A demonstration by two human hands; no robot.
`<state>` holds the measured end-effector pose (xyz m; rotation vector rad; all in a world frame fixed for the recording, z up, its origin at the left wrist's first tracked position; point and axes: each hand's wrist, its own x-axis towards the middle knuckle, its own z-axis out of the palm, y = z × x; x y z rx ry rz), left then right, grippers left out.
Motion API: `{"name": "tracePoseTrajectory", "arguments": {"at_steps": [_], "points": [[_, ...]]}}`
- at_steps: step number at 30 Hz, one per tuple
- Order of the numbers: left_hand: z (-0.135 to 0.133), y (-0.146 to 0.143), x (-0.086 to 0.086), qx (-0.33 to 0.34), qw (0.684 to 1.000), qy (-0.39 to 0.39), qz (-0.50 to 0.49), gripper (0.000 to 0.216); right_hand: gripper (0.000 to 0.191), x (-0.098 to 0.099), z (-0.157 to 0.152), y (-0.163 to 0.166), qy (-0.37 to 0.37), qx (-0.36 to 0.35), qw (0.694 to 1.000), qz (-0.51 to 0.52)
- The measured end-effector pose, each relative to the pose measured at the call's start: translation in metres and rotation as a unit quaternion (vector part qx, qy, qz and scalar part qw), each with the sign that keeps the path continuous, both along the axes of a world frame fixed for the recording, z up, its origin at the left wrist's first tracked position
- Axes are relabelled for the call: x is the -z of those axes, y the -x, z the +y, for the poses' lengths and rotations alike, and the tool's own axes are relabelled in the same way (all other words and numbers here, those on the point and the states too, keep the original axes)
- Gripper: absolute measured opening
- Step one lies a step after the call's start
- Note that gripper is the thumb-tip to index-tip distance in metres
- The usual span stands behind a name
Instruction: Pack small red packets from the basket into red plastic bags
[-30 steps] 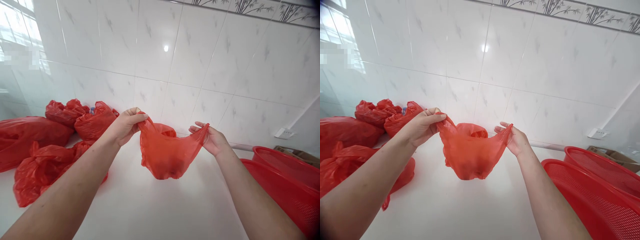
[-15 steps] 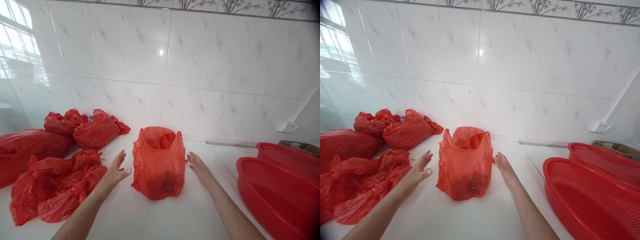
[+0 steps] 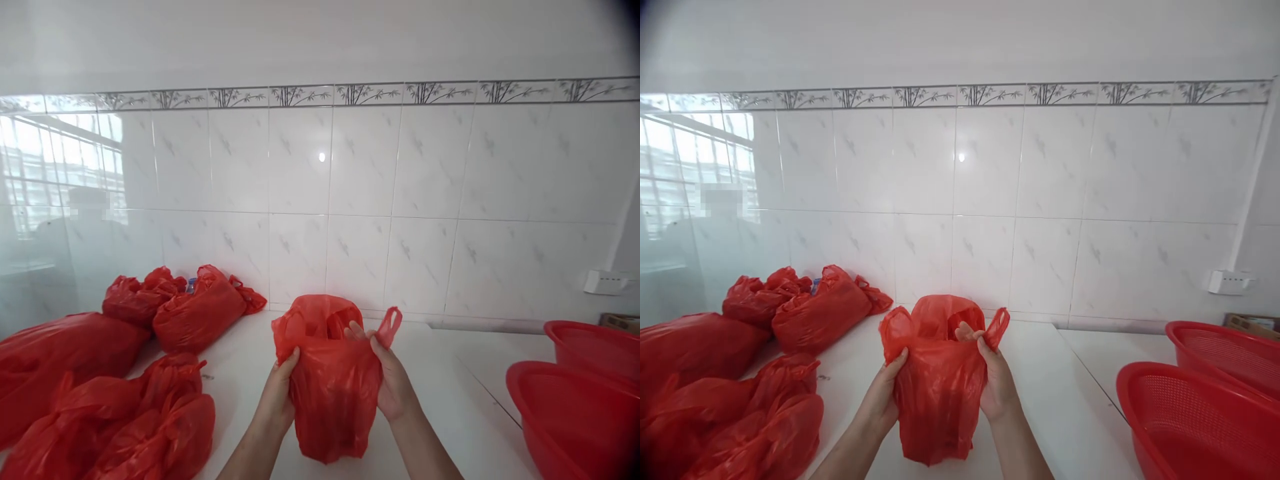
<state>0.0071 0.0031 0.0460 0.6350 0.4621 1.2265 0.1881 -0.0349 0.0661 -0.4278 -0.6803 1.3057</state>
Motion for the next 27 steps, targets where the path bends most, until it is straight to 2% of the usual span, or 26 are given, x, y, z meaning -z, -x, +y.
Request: {"name": "tracePoseTrajectory", "arguments": {"at_steps": [2,5,8,10,12,16,17,20,22,25,27], "points": [[0.004,-0.003,0.010,0.015,0.999,0.024,-0.031,0.034,0.009,0.007,0.003,0.001,0.003,-0.032,0.998,0.056],[0.006,-0.009,0.028,0.068,0.994,0.060,-0.055,0.026,0.011,0.027,0.009,0.007,0.019,-0.060,0.998,0.011],[0.004,-0.013,0.043,0.085,0.991,0.097,-0.047,0.016,0.035,0.048,0.013,0.012,0.031,-0.057,0.994,-0.085],[0.002,-0.016,0.048,0.072,0.990,0.114,-0.036,0.012,0.058,0.057,0.013,0.014,0.040,-0.056,0.991,-0.112],[0.002,-0.017,0.051,0.059,0.991,0.121,-0.023,0.014,0.068,0.061,0.012,0.015,0.056,-0.066,0.989,-0.124],[0.003,-0.018,0.056,0.025,0.994,0.106,0.021,0.017,0.050,0.061,0.009,0.018,0.095,-0.087,0.972,-0.197],[0.003,-0.018,0.057,0.011,0.995,0.096,0.032,0.017,0.050,0.060,0.008,0.020,0.088,-0.093,0.966,-0.224],[0.000,-0.018,0.061,-0.003,0.996,0.065,0.053,0.022,0.065,0.056,0.004,0.025,0.037,-0.124,0.946,-0.298],[-0.004,-0.019,0.060,0.012,0.997,0.020,0.075,0.022,0.062,0.055,0.002,0.029,0.008,-0.130,0.932,-0.338],[-0.012,-0.022,0.054,0.028,0.986,-0.066,0.148,0.018,0.038,0.058,0.001,0.033,0.009,-0.084,0.923,-0.375],[-0.017,-0.024,0.050,0.025,0.977,-0.093,0.192,0.018,0.039,0.062,0.003,0.034,0.049,-0.040,0.923,-0.381]]}}
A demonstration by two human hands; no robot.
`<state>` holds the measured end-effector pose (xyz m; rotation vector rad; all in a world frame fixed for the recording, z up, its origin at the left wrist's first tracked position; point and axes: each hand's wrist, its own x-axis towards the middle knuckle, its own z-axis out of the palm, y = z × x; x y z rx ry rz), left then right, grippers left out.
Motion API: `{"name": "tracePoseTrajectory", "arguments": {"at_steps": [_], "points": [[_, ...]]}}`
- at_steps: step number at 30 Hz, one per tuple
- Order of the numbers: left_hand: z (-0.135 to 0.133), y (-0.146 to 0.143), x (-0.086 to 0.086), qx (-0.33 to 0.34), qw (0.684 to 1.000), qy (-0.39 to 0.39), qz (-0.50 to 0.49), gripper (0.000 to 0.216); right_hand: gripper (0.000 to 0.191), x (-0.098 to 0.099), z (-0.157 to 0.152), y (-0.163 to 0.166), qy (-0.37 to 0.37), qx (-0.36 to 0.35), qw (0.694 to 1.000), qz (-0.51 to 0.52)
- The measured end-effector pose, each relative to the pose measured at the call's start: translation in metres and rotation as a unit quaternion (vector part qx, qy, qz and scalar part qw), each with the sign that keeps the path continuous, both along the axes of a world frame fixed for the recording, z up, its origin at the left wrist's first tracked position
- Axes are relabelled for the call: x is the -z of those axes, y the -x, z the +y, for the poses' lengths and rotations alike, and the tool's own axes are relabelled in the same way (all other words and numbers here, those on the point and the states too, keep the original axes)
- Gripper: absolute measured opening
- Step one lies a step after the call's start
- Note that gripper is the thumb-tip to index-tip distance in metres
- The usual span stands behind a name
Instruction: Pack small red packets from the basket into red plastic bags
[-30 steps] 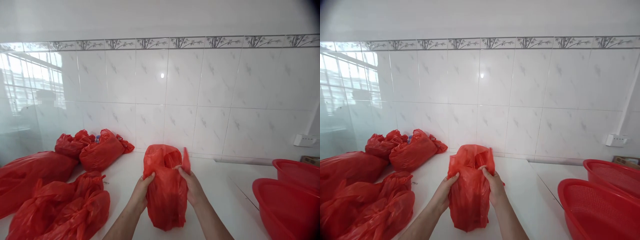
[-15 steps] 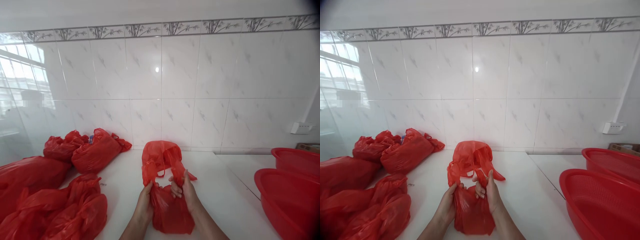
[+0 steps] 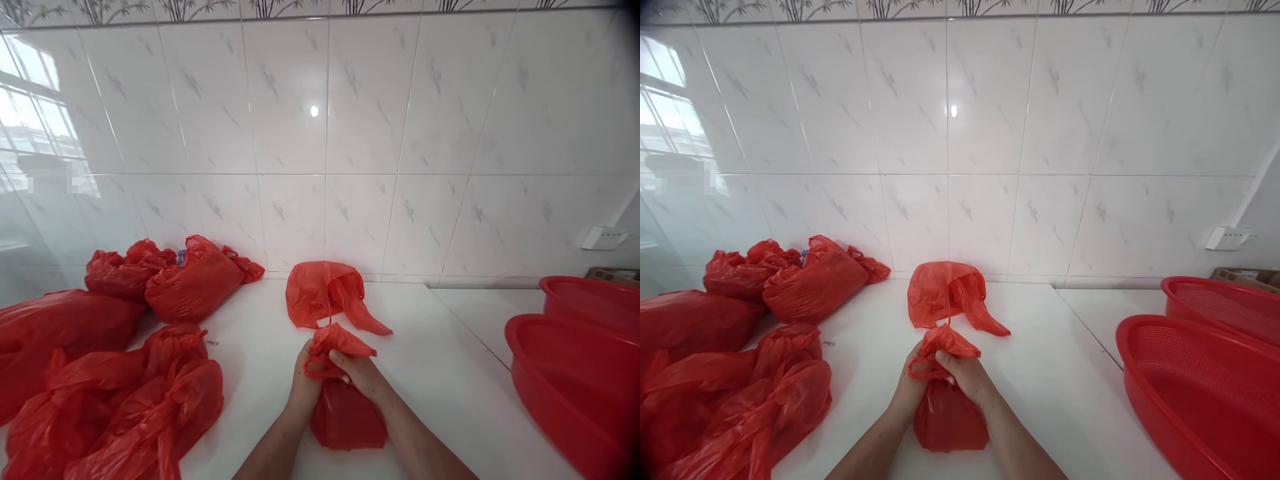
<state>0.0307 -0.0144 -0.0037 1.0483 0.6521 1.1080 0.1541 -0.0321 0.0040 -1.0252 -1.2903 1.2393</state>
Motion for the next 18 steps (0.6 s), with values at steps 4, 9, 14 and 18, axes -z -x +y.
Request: {"name": "tracePoseTrajectory", "arguments": {"at_steps": [4,9,14,18], "points": [[-0.010,-0.001,-0.005,-0.011,0.998,-0.048,0.036,0.043,0.047,0.005,0.004,-0.003,0.036,0.074,0.997,0.009],[-0.015,0.001,-0.008,-0.033,0.992,-0.113,0.039,0.066,0.036,0.003,0.002,-0.003,0.013,0.112,0.993,-0.021],[-0.010,0.003,-0.011,-0.054,0.994,-0.074,0.062,0.040,0.027,0.001,-0.005,-0.005,-0.008,0.038,0.999,-0.022],[-0.010,0.002,-0.013,-0.004,0.998,-0.059,0.035,0.040,0.037,-0.003,-0.018,-0.011,0.045,-0.026,0.993,0.106]]}}
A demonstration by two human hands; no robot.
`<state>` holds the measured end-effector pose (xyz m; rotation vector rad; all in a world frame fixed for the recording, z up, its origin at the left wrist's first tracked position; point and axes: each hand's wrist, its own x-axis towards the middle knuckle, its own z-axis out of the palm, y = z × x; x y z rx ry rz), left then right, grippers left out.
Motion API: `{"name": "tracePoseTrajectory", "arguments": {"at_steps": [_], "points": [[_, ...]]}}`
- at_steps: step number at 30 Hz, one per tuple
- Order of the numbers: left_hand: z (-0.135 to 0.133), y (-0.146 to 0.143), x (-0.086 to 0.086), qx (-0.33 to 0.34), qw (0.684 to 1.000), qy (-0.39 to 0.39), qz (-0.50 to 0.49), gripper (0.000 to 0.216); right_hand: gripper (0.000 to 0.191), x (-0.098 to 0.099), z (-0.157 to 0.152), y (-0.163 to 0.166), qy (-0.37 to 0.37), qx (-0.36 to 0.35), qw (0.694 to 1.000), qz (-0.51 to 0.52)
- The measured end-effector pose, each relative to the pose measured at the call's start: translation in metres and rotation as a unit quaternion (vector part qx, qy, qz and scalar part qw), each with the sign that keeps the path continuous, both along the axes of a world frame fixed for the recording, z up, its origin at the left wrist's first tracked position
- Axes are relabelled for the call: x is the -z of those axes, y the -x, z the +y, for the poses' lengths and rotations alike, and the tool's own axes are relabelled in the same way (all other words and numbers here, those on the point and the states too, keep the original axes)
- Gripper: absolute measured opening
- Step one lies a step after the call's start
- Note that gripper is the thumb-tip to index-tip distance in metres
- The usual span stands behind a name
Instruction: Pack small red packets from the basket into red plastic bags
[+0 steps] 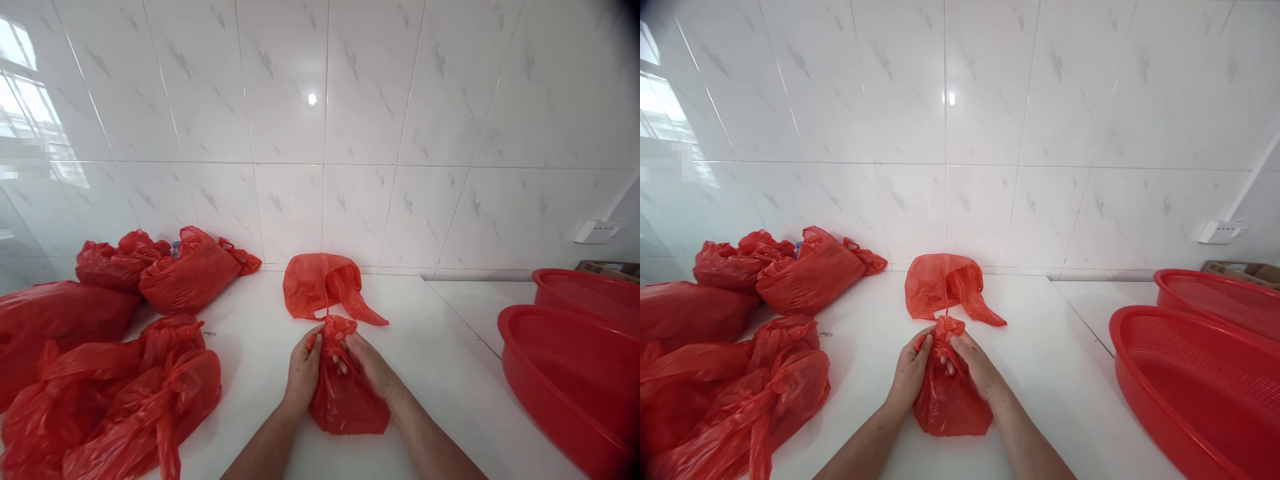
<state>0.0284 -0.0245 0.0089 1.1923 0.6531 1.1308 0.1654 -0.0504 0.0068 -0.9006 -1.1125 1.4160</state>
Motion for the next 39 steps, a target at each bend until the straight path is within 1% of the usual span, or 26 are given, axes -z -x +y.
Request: {"name": "tracePoseTrajectory", "arguments": {"at_steps": [1,2,3,6,7,10,12,13,14,17,20,22,24,26,30,32,36,39], "points": [[0.000,0.000,0.001,0.011,1.000,-0.002,-0.001,0.039,0.044,-0.001,-0.003,-0.002,0.013,-0.006,1.000,0.017],[0.001,0.000,0.002,0.010,1.000,-0.007,0.004,0.038,0.049,-0.002,-0.005,-0.003,0.017,-0.008,1.000,0.022],[0.002,0.000,0.004,-0.002,1.000,-0.011,0.016,0.037,0.051,-0.004,-0.007,-0.004,0.015,-0.008,1.000,0.014],[0.007,0.002,0.012,-0.066,0.996,-0.010,0.059,0.033,0.035,-0.006,-0.007,-0.004,-0.004,-0.002,0.999,-0.040],[0.008,0.003,0.014,-0.079,0.995,-0.007,0.065,0.034,0.033,-0.006,-0.006,-0.003,-0.009,-0.006,0.998,-0.057],[0.011,0.004,0.016,-0.092,0.993,-0.008,0.067,0.035,0.041,-0.004,-0.002,-0.001,-0.042,0.007,0.994,-0.103],[0.009,0.004,0.015,-0.101,0.992,-0.020,0.076,0.035,0.046,-0.001,0.001,0.000,-0.059,0.048,0.986,-0.148],[0.007,0.004,0.013,-0.106,0.990,-0.030,0.084,0.035,0.045,0.002,0.002,0.000,-0.062,0.073,0.980,-0.174],[0.005,0.003,0.011,-0.110,0.989,-0.042,0.094,0.034,0.041,0.004,0.003,0.000,-0.061,0.097,0.973,-0.200],[-0.003,0.000,0.006,-0.104,0.983,-0.096,0.117,0.031,0.022,0.011,0.004,-0.001,-0.057,0.163,0.949,-0.263],[-0.010,-0.004,0.002,-0.087,0.977,-0.153,0.120,0.028,0.017,0.014,0.003,-0.001,-0.065,0.221,0.926,-0.298],[-0.013,-0.005,0.001,-0.080,0.974,-0.174,0.117,0.026,0.016,0.013,0.003,-0.001,-0.081,0.239,0.923,-0.290],[-0.013,-0.006,0.001,-0.079,0.973,-0.177,0.123,0.025,0.020,0.010,0.003,0.001,-0.085,0.246,0.930,-0.260],[-0.012,-0.005,0.003,-0.096,0.975,-0.157,0.126,0.023,0.021,0.007,0.004,0.002,-0.075,0.247,0.939,-0.227],[-0.009,-0.004,0.007,-0.142,0.975,-0.108,0.132,0.012,0.016,0.005,0.007,0.003,-0.049,0.239,0.952,-0.183],[-0.009,-0.004,0.008,-0.144,0.973,-0.103,0.149,0.007,0.014,0.005,0.008,0.002,-0.042,0.240,0.956,-0.162],[-0.008,-0.004,0.007,-0.133,0.970,-0.118,0.166,0.013,0.019,0.008,0.011,-0.003,-0.028,0.230,0.968,-0.096],[-0.006,-0.004,0.007,-0.150,0.964,-0.145,0.166,0.012,0.028,0.008,0.012,-0.007,-0.001,0.189,0.982,-0.026]]}}
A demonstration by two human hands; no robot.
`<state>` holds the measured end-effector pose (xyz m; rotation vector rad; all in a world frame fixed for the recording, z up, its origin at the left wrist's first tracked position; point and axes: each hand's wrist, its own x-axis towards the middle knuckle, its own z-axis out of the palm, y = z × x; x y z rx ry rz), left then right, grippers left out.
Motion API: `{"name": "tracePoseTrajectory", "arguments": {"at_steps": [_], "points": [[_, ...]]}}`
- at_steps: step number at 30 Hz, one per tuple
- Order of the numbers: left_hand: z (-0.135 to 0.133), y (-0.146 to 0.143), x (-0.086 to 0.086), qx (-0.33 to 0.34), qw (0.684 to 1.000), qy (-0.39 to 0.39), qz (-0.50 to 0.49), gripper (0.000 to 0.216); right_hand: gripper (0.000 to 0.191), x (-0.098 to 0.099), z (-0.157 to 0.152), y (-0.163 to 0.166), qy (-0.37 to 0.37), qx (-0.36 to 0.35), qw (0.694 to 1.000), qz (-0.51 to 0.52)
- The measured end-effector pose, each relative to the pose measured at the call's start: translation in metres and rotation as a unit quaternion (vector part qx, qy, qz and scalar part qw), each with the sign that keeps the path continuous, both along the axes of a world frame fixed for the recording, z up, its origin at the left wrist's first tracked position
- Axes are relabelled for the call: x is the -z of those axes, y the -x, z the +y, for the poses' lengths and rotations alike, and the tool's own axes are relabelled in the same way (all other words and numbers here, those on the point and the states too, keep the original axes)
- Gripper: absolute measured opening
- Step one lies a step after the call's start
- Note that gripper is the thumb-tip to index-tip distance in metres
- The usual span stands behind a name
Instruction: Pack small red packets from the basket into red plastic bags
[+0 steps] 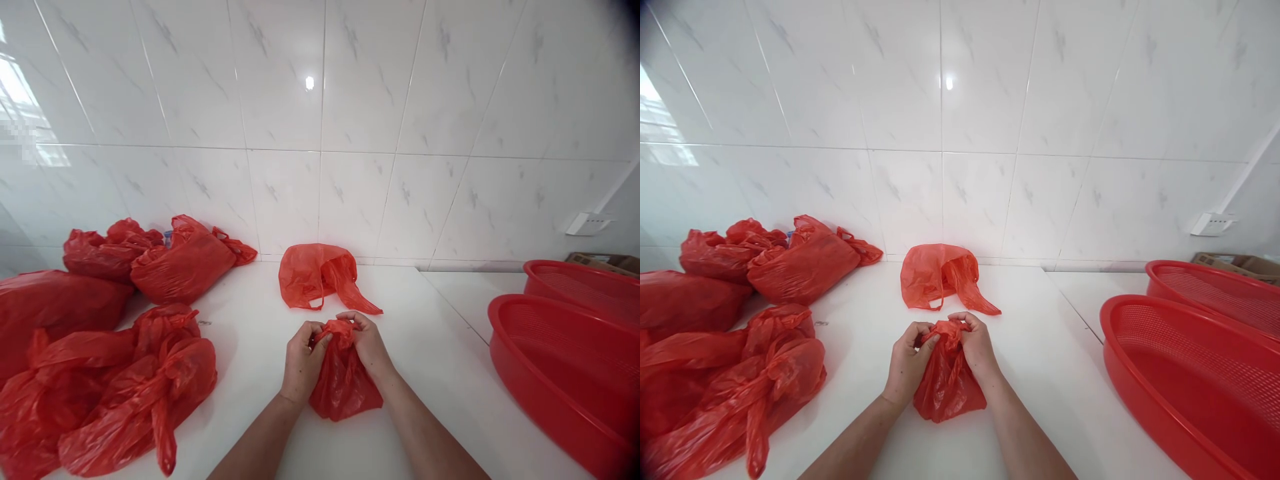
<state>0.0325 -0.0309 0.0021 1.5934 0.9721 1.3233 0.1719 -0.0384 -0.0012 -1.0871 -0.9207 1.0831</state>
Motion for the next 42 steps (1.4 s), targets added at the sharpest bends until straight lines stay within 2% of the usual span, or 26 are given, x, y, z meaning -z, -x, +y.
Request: {"name": "tracePoseTrajectory", "arguments": {"at_steps": [4,6,10,14,17,20,24,28,31,33,36,39,40,42], "points": [[0.002,0.002,0.000,-0.011,1.000,-0.028,0.008,0.010,0.034,-0.004,-0.002,-0.005,-0.009,-0.088,0.990,0.113],[0.004,0.003,0.000,-0.018,0.999,-0.046,0.012,0.011,0.031,-0.005,-0.002,-0.009,-0.029,-0.083,0.988,0.130],[0.009,0.006,0.003,-0.043,0.993,-0.106,0.033,0.012,0.035,-0.001,0.003,-0.018,-0.034,0.025,0.999,-0.011],[0.018,0.013,0.006,-0.083,0.984,-0.154,0.035,0.014,0.024,0.004,0.007,-0.029,-0.010,0.104,0.987,-0.125],[0.024,0.020,0.006,-0.125,0.982,-0.143,0.009,0.014,0.020,0.007,0.006,-0.041,0.017,0.182,0.958,-0.220],[0.030,0.029,0.003,-0.172,0.978,-0.113,-0.025,0.013,0.024,0.013,0.007,-0.054,0.067,0.244,0.922,-0.292],[0.038,0.035,0.004,-0.191,0.978,-0.068,-0.050,0.014,0.027,0.021,0.010,-0.065,0.126,0.260,0.892,-0.347],[0.043,0.035,0.009,-0.200,0.977,-0.047,-0.052,0.017,0.024,0.026,0.011,-0.069,0.135,0.246,0.885,-0.370],[0.042,0.030,0.012,-0.206,0.976,-0.050,-0.041,0.016,0.024,0.026,0.011,-0.067,0.106,0.222,0.893,-0.376],[0.037,0.026,0.013,-0.195,0.977,-0.084,-0.016,0.035,0.026,0.024,0.011,-0.059,0.066,0.187,0.904,-0.378],[0.026,0.019,0.014,-0.119,0.979,-0.150,0.064,0.069,0.028,0.022,0.008,-0.037,-0.002,0.098,0.920,-0.379],[0.016,0.014,0.014,-0.006,0.978,-0.141,0.157,0.091,0.026,0.022,0.005,-0.016,-0.037,-0.013,0.922,-0.386],[0.014,0.013,0.014,0.013,0.977,-0.120,0.175,0.087,0.026,0.023,0.004,-0.012,-0.037,-0.041,0.922,-0.383],[0.013,0.013,0.013,0.004,0.980,-0.076,0.185,0.058,0.027,0.024,0.005,-0.011,-0.022,-0.065,0.930,-0.362]]}}
